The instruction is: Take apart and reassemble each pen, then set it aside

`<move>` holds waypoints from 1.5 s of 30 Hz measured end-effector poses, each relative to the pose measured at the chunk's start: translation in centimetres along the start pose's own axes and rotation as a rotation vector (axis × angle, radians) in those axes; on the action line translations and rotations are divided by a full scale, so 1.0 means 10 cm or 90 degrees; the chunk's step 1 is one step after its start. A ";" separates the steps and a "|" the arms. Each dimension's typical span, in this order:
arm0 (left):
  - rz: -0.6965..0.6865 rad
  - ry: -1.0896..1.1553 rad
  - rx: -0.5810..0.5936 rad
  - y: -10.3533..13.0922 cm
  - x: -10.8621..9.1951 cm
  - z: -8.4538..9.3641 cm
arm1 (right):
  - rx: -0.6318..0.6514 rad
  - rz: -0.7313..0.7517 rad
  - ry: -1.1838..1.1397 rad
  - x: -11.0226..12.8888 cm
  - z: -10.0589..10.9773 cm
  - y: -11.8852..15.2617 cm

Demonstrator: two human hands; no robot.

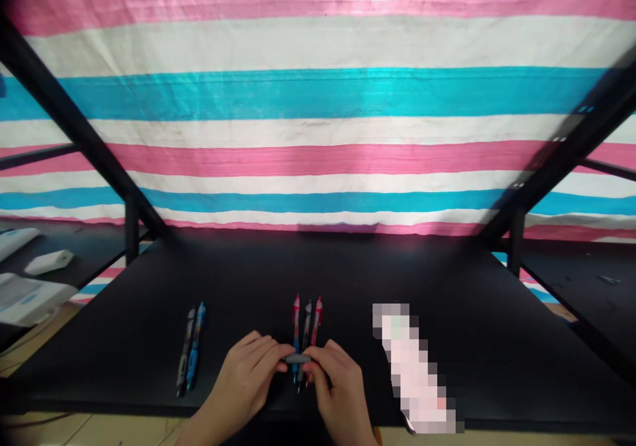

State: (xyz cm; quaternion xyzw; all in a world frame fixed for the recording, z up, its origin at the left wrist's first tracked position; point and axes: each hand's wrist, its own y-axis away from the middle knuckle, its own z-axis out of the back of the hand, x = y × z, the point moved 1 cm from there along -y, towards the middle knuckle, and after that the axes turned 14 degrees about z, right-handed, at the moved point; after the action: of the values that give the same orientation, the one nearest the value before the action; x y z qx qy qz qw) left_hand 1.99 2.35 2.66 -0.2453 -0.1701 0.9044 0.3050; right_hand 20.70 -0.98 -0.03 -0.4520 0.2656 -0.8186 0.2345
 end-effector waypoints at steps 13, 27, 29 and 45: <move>0.417 0.466 -0.182 0.23 0.15 0.02 | -0.041 -0.107 -0.096 -0.08 0.09 -0.02; 0.768 0.860 -0.238 0.28 0.14 -0.23 | 0.011 -0.225 -0.159 -0.05 0.10 -0.03; 0.773 0.859 -0.245 0.28 0.13 -0.23 | 0.001 -0.234 -0.171 -0.06 0.11 -0.04; 0.781 0.844 -0.252 0.32 0.16 -0.22 | -0.001 -0.308 -0.259 -0.09 0.09 -0.06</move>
State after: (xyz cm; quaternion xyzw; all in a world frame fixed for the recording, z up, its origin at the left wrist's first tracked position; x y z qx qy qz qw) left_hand 0.55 1.34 -1.12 -0.8075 0.0473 0.5368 -0.2398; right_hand 21.83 -0.16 0.16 -0.6568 0.0987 -0.7432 0.0812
